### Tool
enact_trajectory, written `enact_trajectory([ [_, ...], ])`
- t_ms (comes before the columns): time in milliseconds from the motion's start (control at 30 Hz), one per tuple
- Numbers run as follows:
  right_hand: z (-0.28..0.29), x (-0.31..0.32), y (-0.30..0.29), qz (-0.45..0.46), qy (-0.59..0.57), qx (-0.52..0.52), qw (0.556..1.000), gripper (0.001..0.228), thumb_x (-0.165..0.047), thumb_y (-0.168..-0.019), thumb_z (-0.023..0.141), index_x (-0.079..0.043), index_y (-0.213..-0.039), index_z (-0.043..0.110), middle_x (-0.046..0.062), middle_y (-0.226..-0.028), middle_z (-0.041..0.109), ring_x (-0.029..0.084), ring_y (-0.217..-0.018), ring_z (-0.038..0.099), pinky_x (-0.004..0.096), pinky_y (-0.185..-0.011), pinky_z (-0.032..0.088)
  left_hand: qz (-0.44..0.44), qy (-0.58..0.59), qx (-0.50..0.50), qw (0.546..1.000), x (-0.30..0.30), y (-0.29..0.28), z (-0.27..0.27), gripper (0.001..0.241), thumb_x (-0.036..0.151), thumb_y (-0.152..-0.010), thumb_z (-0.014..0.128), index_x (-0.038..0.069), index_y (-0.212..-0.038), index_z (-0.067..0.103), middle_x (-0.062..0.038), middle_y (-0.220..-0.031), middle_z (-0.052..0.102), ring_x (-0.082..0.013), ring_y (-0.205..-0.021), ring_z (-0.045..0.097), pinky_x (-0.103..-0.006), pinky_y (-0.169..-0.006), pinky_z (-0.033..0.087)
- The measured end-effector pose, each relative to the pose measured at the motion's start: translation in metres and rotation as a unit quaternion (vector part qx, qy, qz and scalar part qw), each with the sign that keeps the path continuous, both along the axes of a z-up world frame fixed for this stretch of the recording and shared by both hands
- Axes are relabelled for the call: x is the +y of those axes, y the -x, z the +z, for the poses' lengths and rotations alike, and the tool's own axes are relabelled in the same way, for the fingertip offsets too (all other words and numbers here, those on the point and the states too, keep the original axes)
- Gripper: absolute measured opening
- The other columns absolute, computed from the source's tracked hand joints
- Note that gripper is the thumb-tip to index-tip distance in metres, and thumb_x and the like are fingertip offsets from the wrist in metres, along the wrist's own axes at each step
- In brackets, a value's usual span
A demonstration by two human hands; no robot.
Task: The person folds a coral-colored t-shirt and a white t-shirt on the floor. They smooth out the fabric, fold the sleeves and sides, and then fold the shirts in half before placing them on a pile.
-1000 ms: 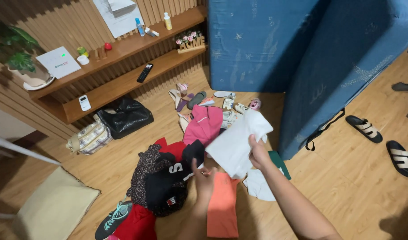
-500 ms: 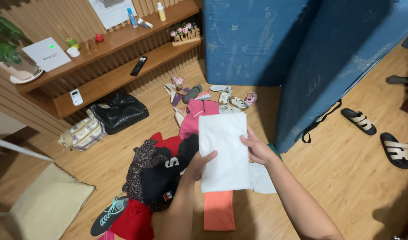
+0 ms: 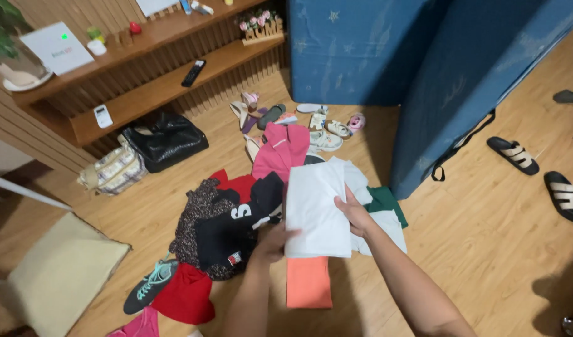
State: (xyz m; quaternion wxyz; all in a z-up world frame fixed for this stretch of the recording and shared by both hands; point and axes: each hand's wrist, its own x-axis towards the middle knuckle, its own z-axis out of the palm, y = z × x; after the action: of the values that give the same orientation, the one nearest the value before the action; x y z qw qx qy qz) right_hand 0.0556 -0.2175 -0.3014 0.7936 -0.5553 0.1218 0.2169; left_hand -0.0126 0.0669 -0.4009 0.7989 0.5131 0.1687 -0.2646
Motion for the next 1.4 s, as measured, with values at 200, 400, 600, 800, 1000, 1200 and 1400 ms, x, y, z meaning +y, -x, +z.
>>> enact_trajectory([
  [200,-0.075,0.003,0.06,0.046,0.006,0.052,0.998,0.082,-0.008,-0.099,0.062,-0.033,-0.164,0.019,0.018,-0.159,0.041,0.044,-0.134,0.05,0.06,-0.1,0.052,0.093,-0.06,-0.172,0.979,-0.059,0.061,0.053,0.128,-0.005,-0.058,0.095,0.032,-0.162,0.032,-0.008,-0.16,0.041,-0.0283,-0.139,0.049,-0.0466,-0.11,0.048],
  [400,-0.134,-0.008,0.067,0.045,0.041,0.009,0.998,0.086,-0.006,-0.1,0.063,-0.032,-0.165,0.013,0.02,-0.162,0.035,0.042,-0.134,0.051,0.057,-0.102,0.052,0.084,-0.141,-0.087,0.983,-0.068,0.086,0.088,0.106,-0.006,-0.079,0.074,0.02,-0.165,0.018,-0.02,-0.168,0.025,-0.0535,-0.107,0.065,-0.0434,-0.04,0.059],
  [600,-0.18,0.0,0.079,0.012,0.053,-0.024,0.998,0.081,0.0,-0.101,0.054,-0.028,-0.166,0.013,0.024,-0.16,0.037,0.042,-0.137,0.048,0.056,-0.107,0.048,0.098,-0.187,-0.198,0.957,-0.071,0.112,0.094,0.103,-0.013,-0.073,0.069,0.002,-0.162,0.02,-0.025,-0.169,0.014,-0.0375,-0.156,0.014,-0.0436,-0.13,0.014],
  [800,-0.101,0.026,0.094,0.035,0.154,-0.045,0.986,0.116,-0.009,-0.079,0.087,-0.029,-0.166,0.013,0.024,-0.17,0.01,0.043,-0.155,0.013,0.052,-0.125,0.02,0.107,-0.243,-0.244,0.933,-0.075,0.095,0.077,0.121,-0.021,-0.069,0.064,0.026,-0.167,0.01,-0.004,-0.174,0.006,-0.0185,-0.157,0.005,-0.034,-0.128,0.004],
  [1000,-0.271,-0.011,0.09,0.185,0.251,0.17,0.935,0.096,0.008,-0.08,0.082,-0.052,-0.148,0.05,0.021,-0.138,0.06,0.039,-0.108,0.064,0.05,-0.089,0.06,0.086,-0.481,-0.051,0.871,-0.053,0.063,-0.243,0.091,0.026,-0.074,0.082,0.025,-0.156,0.044,0.0,-0.159,0.048,-0.018,-0.145,0.047,-0.0322,-0.125,0.035],
  [1200,-0.344,0.005,0.115,0.088,0.251,0.141,0.954,0.06,0.008,-0.08,0.064,-0.026,-0.129,0.075,0.019,-0.073,0.067,0.026,-0.065,0.059,0.033,-0.051,0.057,0.139,-0.352,0.069,0.923,-0.056,0.056,-0.301,0.109,-0.001,-0.066,0.089,0.04,-0.155,0.042,0.002,-0.155,0.049,-0.0367,-0.135,0.054,-0.0459,-0.06,0.072],
  [1400,-0.21,0.011,0.131,-0.004,0.015,0.162,0.987,0.052,0.013,-0.09,0.047,-0.005,-0.136,0.06,0.013,-0.126,0.06,0.022,-0.089,0.06,0.03,-0.071,0.051,0.183,-0.189,-0.146,0.954,-0.048,0.092,-0.181,0.059,-0.012,-0.08,0.045,0.006,-0.134,0.063,-0.007,-0.121,0.068,-0.0131,-0.073,0.055,-0.0235,-0.062,0.048],
])
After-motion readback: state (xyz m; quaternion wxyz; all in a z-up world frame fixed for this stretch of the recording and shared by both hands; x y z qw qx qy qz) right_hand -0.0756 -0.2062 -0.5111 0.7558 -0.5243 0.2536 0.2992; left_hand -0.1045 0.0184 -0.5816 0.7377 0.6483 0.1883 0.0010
